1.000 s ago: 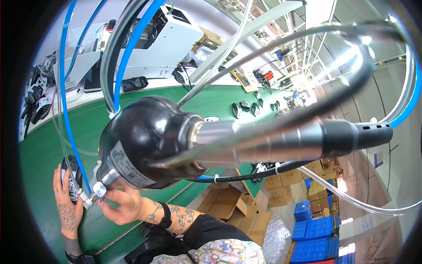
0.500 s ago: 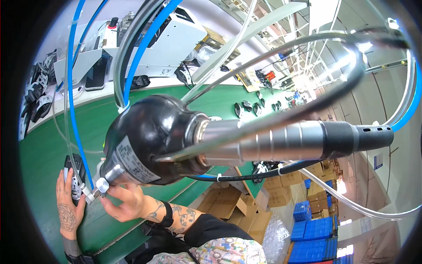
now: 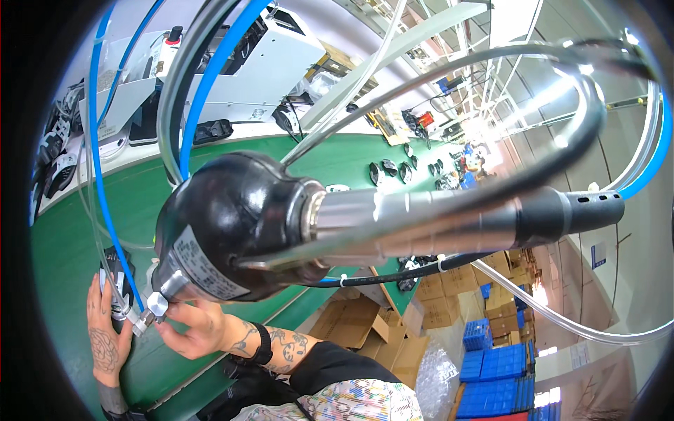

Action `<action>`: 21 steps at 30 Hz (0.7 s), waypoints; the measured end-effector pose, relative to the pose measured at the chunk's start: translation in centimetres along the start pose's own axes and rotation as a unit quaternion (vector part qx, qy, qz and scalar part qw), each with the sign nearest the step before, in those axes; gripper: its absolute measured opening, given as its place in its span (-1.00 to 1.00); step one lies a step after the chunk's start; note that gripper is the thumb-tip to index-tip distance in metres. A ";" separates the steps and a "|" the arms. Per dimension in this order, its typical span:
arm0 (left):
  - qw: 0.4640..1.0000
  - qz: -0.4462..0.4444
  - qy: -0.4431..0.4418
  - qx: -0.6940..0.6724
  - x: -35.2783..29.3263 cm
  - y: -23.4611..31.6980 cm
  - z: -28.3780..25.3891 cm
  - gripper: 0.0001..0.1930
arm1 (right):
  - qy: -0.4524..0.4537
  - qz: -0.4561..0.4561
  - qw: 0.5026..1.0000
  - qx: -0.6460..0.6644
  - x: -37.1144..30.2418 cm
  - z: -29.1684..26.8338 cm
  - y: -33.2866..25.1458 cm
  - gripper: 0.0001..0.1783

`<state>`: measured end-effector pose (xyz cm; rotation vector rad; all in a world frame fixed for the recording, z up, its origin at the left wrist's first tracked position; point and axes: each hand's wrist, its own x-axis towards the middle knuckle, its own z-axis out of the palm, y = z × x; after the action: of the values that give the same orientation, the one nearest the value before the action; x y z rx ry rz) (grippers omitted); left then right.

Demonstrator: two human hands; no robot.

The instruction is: Assemble computer mice by attaching internal components and using a pneumatic screwdriver on an assembly line.

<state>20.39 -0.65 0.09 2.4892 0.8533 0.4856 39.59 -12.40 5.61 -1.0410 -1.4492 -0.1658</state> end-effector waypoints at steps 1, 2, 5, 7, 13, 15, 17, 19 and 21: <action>1.000 0.002 0.000 0.000 -0.1 -0.1 0.1 -0.24 | -0.003 0.001 1.000 0.002 0.0 -0.1 0.0 -0.37; 1.000 -0.002 0.000 -0.003 -0.2 -0.2 0.2 -0.24 | -0.005 0.002 1.000 0.003 0.1 -0.2 0.1 -0.37; 1.000 -0.006 -0.003 -0.003 -0.1 0.0 0.2 -0.25 | 0.002 -0.004 1.000 0.010 0.0 -0.2 0.2 -0.36; 1.000 -0.005 -0.006 0.000 -0.1 -0.1 0.2 -0.25 | 0.003 -0.005 1.000 0.007 0.0 -0.1 0.2 -0.35; 0.999 0.029 0.014 0.000 -0.4 -0.7 0.4 -0.32 | -0.006 -0.016 1.000 -0.002 0.5 -0.5 0.1 -0.37; 0.997 0.009 0.021 -0.068 -0.4 -0.5 0.1 -0.40 | -0.014 -0.033 0.999 -0.029 0.9 -0.6 0.0 -0.38; 0.997 0.007 0.024 -0.071 -0.7 -0.8 -0.1 -0.44 | -0.013 -0.035 0.999 -0.028 0.9 -0.3 -0.2 -0.39; 0.997 0.007 0.031 -0.075 -0.6 -0.6 -0.3 -0.48 | -0.018 -0.058 0.996 -0.068 1.1 -0.5 -0.3 -0.40; 0.995 0.008 0.034 -0.098 -0.2 0.6 -0.8 -0.59 | -0.021 -0.081 0.991 -0.105 0.9 -0.5 -0.3 -0.42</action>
<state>20.14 -0.98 1.08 2.3138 0.7730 0.6312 39.92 -12.44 6.63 -1.1015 -1.5801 -0.4234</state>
